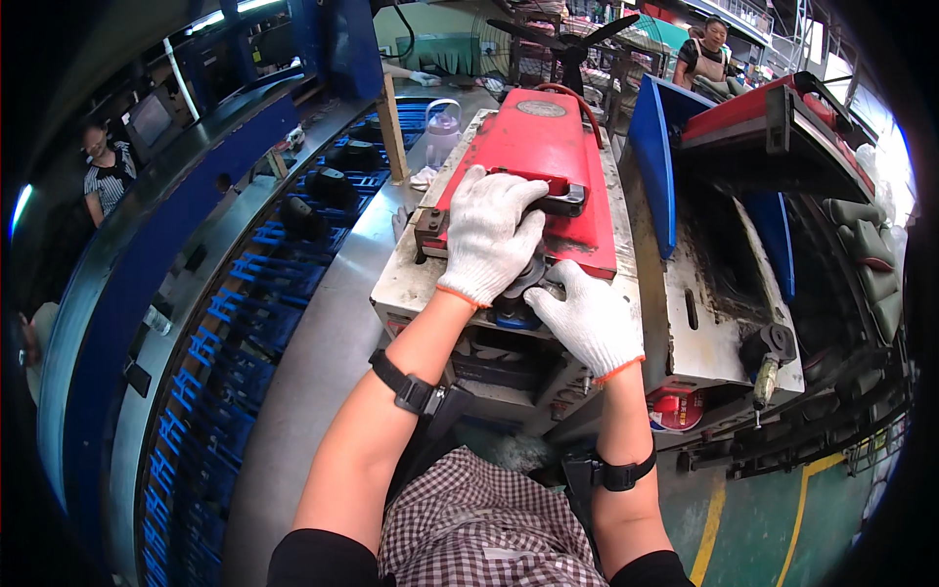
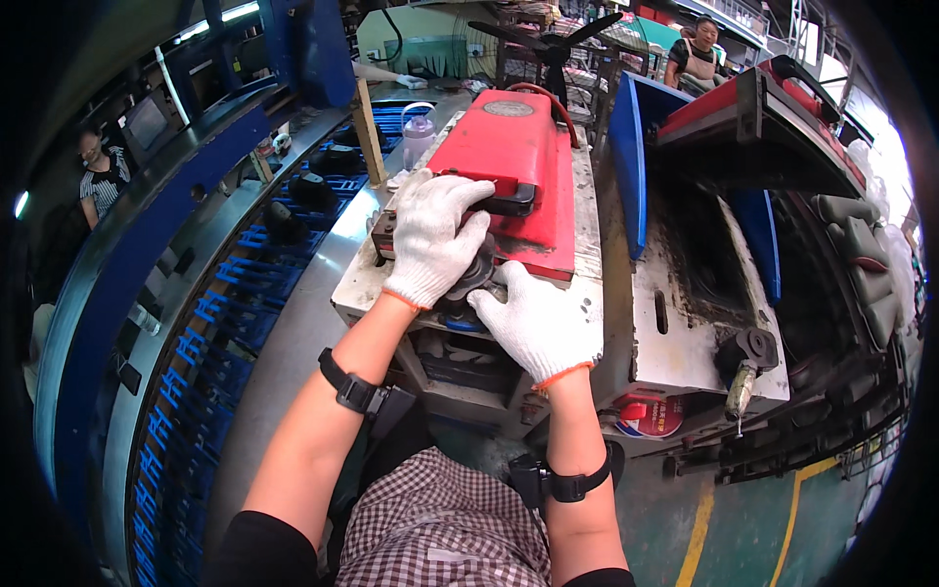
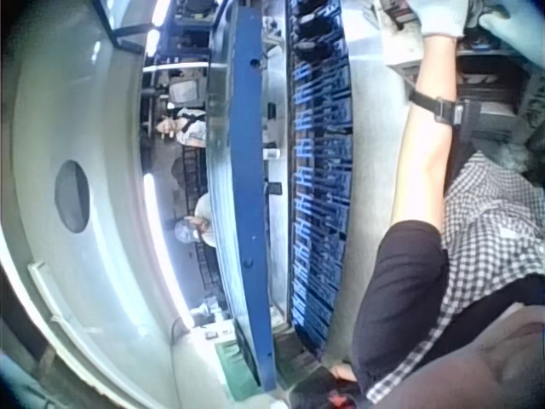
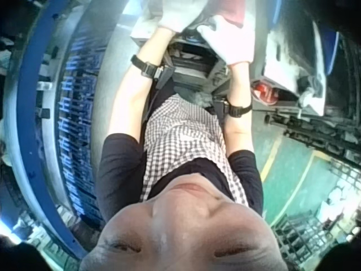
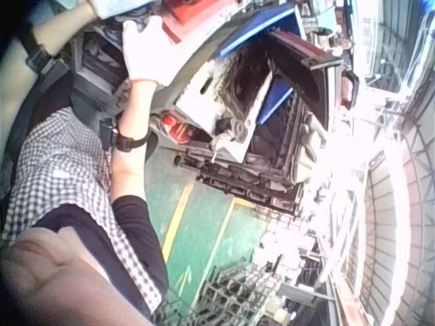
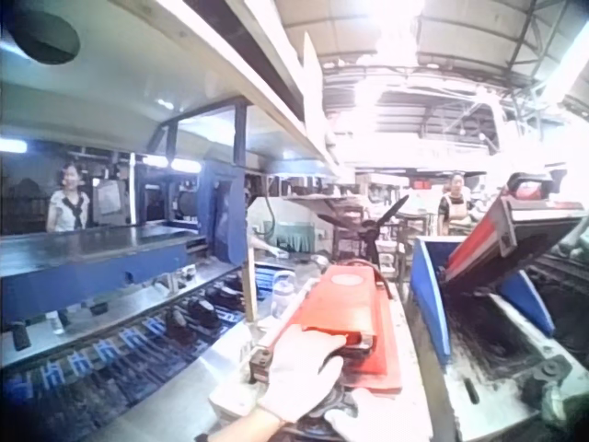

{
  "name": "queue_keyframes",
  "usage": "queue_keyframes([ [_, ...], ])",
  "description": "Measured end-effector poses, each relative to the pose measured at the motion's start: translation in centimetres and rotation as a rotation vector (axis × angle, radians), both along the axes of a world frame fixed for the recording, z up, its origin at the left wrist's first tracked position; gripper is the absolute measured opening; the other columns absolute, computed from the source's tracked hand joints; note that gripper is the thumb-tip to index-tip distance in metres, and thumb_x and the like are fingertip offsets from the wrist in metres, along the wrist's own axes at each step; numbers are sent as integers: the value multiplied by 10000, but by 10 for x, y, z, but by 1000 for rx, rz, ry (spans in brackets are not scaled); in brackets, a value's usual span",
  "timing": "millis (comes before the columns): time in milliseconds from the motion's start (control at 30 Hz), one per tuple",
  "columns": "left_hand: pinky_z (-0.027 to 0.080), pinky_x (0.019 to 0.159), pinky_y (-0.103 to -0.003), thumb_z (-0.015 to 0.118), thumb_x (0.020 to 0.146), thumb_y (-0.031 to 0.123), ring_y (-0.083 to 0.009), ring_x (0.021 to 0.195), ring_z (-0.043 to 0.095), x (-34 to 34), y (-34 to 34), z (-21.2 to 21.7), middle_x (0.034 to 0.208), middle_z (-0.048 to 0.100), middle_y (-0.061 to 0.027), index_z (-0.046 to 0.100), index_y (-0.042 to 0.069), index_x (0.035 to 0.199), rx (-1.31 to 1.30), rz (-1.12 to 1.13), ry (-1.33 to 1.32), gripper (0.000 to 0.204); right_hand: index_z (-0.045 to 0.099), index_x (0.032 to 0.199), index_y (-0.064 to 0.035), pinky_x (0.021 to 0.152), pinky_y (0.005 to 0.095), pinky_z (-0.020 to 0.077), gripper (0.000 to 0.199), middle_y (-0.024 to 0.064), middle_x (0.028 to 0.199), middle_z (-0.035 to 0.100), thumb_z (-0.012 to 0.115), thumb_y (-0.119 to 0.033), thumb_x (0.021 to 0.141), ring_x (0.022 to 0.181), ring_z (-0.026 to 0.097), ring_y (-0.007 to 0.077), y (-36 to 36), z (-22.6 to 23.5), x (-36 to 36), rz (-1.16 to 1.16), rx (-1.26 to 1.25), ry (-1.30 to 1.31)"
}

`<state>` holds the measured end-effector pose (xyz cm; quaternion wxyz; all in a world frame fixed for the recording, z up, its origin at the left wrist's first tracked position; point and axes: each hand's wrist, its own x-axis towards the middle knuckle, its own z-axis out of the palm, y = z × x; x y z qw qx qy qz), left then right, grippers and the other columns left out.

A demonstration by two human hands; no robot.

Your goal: Apply adhesive or finish to the soles of shoes and place them in a heating/curing machine.

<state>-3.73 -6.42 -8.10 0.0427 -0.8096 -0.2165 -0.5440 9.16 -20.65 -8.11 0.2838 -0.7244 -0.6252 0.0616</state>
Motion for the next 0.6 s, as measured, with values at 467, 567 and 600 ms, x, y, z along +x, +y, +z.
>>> queue_keyframes([
  [467, 343, 1211, -532, 763, 830, 167, -309, 1192, 638, -2, -5, -6, 1152, 703, -92, 724, 139, 1239, -29, 94, 17, 412, 673, 1262, -54, 916, 479, 562, 530, 222, 1075, 769, 697, -473, 938, 1015, 744, 397, 1, 1, -1, 8, -62, 58],
  [567, 347, 1206, -530, 757, 830, 151, -308, 1192, 640, 0, -5, -7, 1155, 706, -96, 739, 133, 1212, -33, 76, -4, 383, 691, 1141, -46, 859, 476, 577, 454, 236, 1047, 759, 744, -437, 916, 1005, 736, 417, 0, 0, 0, 7, -3, 86],
  [600, 354, 1201, -525, 756, 829, 143, -310, 1184, 643, 0, -5, -6, 1147, 709, -97, 742, 130, 1204, -34, 66, -17, 376, 691, 1141, -46, 859, 476, 577, 454, 236, 1047, 759, 744, -437, 916, 1005, 736, 417, 0, 0, 0, 9, -4, 86],
])
